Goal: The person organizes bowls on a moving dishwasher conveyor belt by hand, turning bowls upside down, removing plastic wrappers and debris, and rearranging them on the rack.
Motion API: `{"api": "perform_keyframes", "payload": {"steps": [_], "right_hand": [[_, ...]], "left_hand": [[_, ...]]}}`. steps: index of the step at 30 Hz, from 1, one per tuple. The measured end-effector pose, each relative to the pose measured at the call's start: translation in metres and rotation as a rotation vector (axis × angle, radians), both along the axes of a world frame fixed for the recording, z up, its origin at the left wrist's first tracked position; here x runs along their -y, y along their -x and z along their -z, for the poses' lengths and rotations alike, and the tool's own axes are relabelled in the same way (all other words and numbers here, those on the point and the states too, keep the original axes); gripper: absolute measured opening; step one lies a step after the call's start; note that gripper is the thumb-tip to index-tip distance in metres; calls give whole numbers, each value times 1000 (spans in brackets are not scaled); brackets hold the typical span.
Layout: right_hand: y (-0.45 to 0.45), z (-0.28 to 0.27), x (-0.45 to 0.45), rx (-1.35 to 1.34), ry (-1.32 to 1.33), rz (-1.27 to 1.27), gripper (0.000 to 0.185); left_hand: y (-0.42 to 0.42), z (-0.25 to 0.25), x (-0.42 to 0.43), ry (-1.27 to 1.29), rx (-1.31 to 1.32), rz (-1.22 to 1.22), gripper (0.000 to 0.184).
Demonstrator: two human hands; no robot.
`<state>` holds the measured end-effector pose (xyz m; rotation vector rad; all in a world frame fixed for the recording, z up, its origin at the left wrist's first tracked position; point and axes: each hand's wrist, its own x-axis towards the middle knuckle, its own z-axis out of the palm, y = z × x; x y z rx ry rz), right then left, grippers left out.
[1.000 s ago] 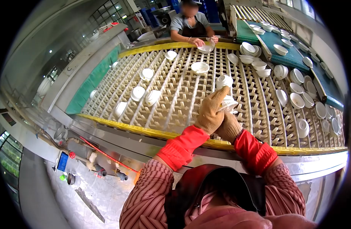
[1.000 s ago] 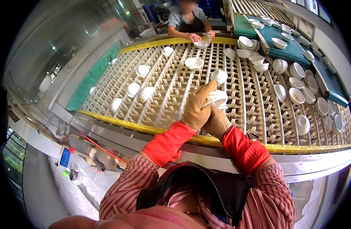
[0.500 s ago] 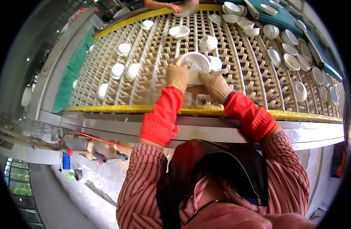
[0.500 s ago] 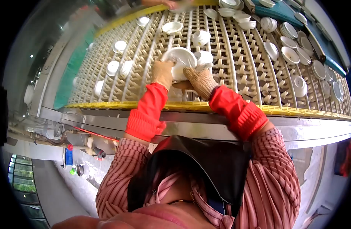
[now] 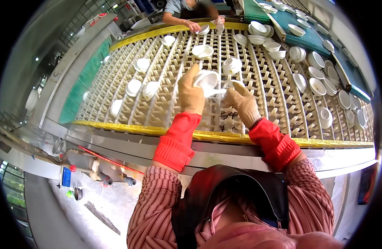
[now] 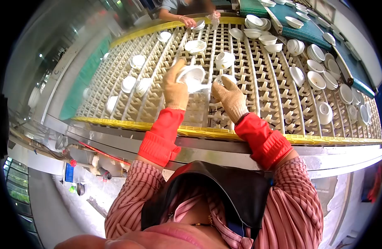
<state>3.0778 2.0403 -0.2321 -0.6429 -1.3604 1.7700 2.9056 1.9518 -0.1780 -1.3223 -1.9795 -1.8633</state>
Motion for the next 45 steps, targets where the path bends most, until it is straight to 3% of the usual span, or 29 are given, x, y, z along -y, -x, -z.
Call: {"api": "perform_keyframes", "payload": {"steps": [1,2,5,8,11,13,15,16,17,18,19,21,22,25,26,29,31,33,34,35,37,39,40,41,43,45], "right_hand": [[2,-1,5,21,-62,54,59],[4,-3,9,66,-129,75,58],[-12,-31,10,666,-401,-222,68],[-18,-56,25,916,-626,-348,72],[-14,-23,16,957,-722,-294,71],[-15,-26,16,962,-650,-275,65],[-19,-18,17,795,-763,-204,61],[-19,-10,12,759,-818,-185,56],[-19,-2,8,723,-873,-165,52],[-20,-11,7,711,-687,-215,51],[-22,-22,10,698,-498,-266,51],[-16,-27,18,391,-135,-242,50],[-16,-28,20,236,44,-227,50],[-16,-18,10,-106,416,-299,54],[-22,-19,7,-131,477,-357,56],[-18,-10,-3,-124,602,-377,66],[-18,-21,7,26,490,-367,76],[-17,-22,11,82,342,-426,81],[-11,-28,22,-28,473,-350,49],[-15,-25,20,110,106,-350,48],[-26,-6,12,372,-627,-327,47],[-11,52,0,21,6,-380,42],[-4,81,-5,-157,300,-346,40],[-3,77,-1,-112,134,-317,38],[-4,60,9,-19,-200,-261,34],[-13,36,12,380,-664,-281,30]], "left_hand": [[-10,-7,3,9,-83,69,56],[-21,-14,5,40,-80,152,46],[-35,-19,8,15,-327,230,56],[-44,-17,8,-16,-308,248,56],[-51,-18,11,27,-131,241,52],[-53,-24,8,230,430,113,50],[-37,-8,5,464,212,31,38],[-7,26,6,573,-294,10,35],[1,34,3,548,-329,8,37],[9,42,0,523,-364,5,41],[0,31,0,381,80,32,41],[-11,-6,2,296,816,-6,39],[30,54,-8,245,492,43,37],[46,61,1,396,-9,-120,38],[51,64,2,396,-90,-140,40],[54,60,2,219,118,-115,50],[3,3,0,-102,639,10,51],[-26,-6,1,-20,458,72,54],[-39,-7,2,-2,227,123,50],[-51,-9,3,15,-4,172,47],[-68,-21,3,15,-180,459,54],[-71,7,-7,-27,-404,490,63],[-73,-8,0,-3,-496,440,64],[-75,-24,8,20,-586,388,65],[-71,-16,5,3,-430,445,66],[-69,-14,6,-2,-292,462,66]]}}
